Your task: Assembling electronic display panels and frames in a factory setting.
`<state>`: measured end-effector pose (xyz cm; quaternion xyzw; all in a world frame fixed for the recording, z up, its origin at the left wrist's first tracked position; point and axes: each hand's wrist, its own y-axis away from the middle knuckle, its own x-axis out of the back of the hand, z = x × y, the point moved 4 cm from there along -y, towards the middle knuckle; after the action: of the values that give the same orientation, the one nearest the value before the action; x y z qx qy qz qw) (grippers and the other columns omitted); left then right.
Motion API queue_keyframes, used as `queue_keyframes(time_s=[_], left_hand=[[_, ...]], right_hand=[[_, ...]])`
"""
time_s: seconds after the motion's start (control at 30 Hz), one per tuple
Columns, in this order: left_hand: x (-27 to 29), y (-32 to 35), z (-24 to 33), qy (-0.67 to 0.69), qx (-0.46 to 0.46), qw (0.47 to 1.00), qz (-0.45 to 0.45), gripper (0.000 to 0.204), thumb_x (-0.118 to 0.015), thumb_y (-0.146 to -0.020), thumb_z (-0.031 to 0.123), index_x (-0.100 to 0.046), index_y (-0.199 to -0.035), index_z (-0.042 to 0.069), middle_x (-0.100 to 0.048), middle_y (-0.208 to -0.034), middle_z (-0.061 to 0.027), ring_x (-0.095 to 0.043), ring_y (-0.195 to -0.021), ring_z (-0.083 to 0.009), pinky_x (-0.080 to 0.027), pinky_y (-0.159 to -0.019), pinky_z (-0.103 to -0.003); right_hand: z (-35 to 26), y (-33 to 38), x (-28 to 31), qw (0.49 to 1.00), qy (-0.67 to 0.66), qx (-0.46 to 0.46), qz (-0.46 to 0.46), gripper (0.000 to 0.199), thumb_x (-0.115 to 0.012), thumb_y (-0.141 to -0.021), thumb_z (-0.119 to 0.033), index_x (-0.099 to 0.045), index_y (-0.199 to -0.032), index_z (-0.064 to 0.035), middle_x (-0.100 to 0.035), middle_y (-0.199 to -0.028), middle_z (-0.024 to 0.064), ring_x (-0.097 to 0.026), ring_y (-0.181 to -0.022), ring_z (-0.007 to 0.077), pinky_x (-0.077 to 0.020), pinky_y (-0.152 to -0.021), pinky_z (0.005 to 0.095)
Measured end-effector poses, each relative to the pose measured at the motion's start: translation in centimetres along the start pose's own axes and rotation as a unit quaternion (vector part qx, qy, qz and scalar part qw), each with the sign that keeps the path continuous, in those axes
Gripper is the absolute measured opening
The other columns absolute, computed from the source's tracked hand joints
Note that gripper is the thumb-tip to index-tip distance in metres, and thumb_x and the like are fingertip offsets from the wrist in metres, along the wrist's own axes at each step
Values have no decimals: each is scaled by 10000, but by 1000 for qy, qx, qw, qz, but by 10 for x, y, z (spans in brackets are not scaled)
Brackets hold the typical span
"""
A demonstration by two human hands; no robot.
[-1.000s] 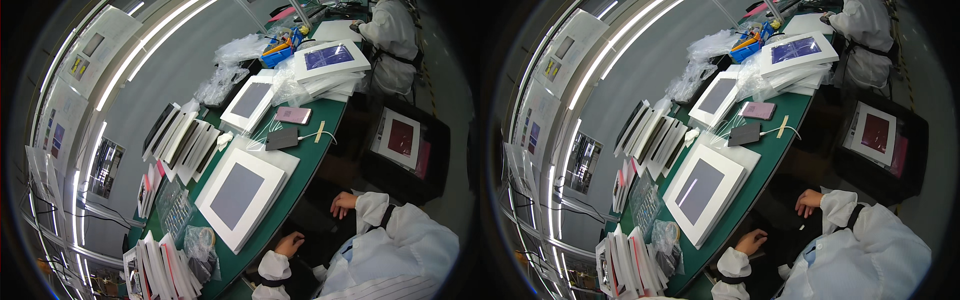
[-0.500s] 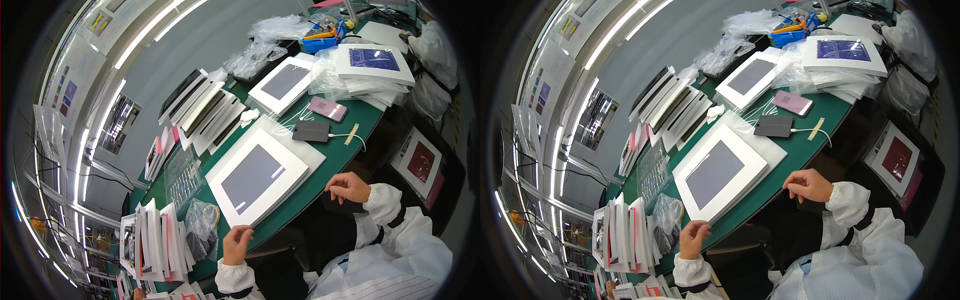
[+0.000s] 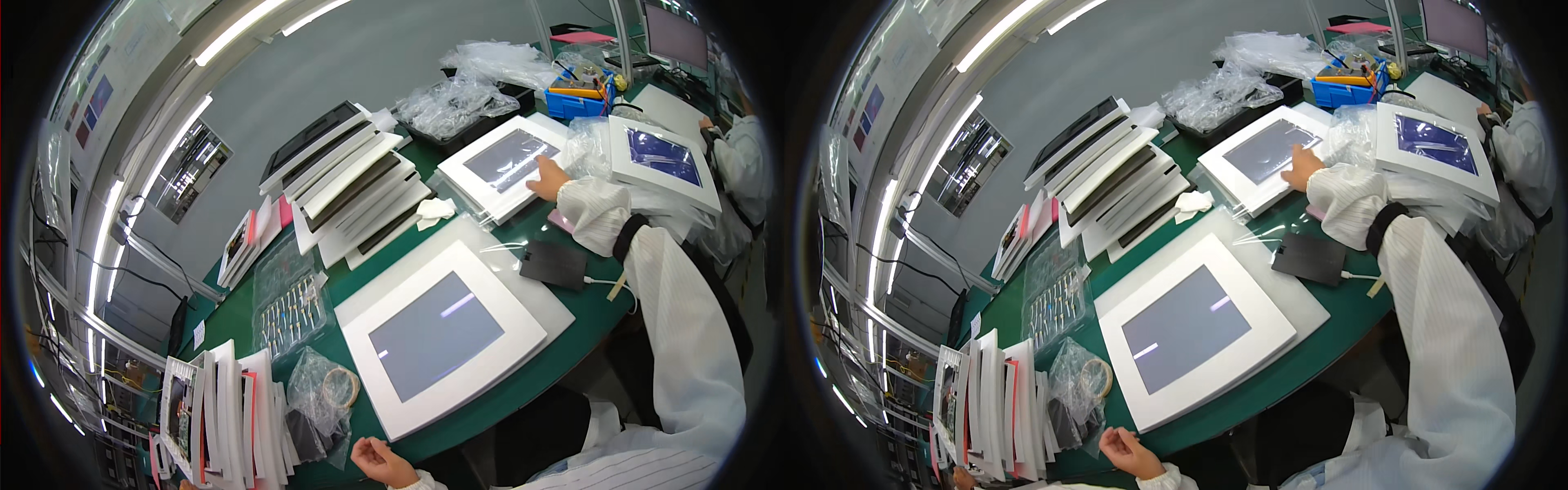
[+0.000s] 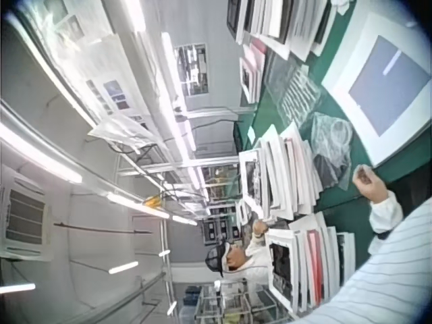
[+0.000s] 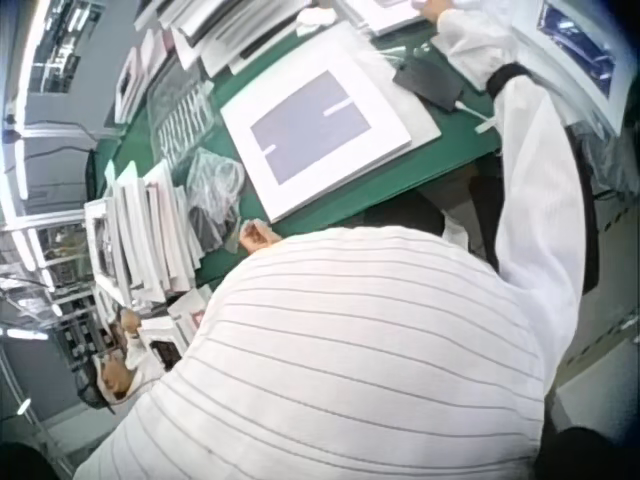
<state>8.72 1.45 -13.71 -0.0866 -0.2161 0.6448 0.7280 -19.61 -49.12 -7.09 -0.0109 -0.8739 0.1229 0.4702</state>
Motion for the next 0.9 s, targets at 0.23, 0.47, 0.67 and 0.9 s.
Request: queue_keyframes(time_s=[0.23, 0.47, 0.67, 0.9], left_hand=[[-2, 10, -21, 67, 57, 993, -75, 273, -584, -880, 190, -460, -1035, 1, -584, -815, -104, -526, -642, -111, -436, -584, -222], [8, 3, -11, 63, 37, 996, -54, 264, -582, -880, 184, -455, -1012, -6, -575, -791, -102, -493, -596, -94, -423, -554, -215], [-1, 5, -9, 107, 90, 985, -101, 268, -566, -890, 192, -448, -1023, -8, -564, -790, -91, -474, -586, -86, -414, -541, -211], [6, 7, -14, 69, 55, 993, -74, 286, -564, -892, 205, -456, -1047, -10, -550, -800, -70, -454, -582, -74, -399, -526, -209]], right_hand=[[216, -142, -33, 925, 106, -357, 68, 439, -561, -807, -256, -513, -1153, 9, -517, -1181, 225, -555, -1028, 358, -463, -862, 449], [146, -105, -83, 914, -76, -399, 18, 367, -571, -811, -174, -519, -1124, 9, -538, -1135, 203, -572, -1000, 325, -489, -835, 447], [116, -80, -23, 893, -245, -376, 42, 347, -579, -805, -132, -517, -1115, 12, -545, -1112, 190, -577, -986, 310, -501, -825, 437], [57, -61, -10, 858, -388, -336, -4, 328, -588, -798, -82, -514, -1103, 15, -552, -1086, 174, -584, -970, 292, -515, -812, 425]])
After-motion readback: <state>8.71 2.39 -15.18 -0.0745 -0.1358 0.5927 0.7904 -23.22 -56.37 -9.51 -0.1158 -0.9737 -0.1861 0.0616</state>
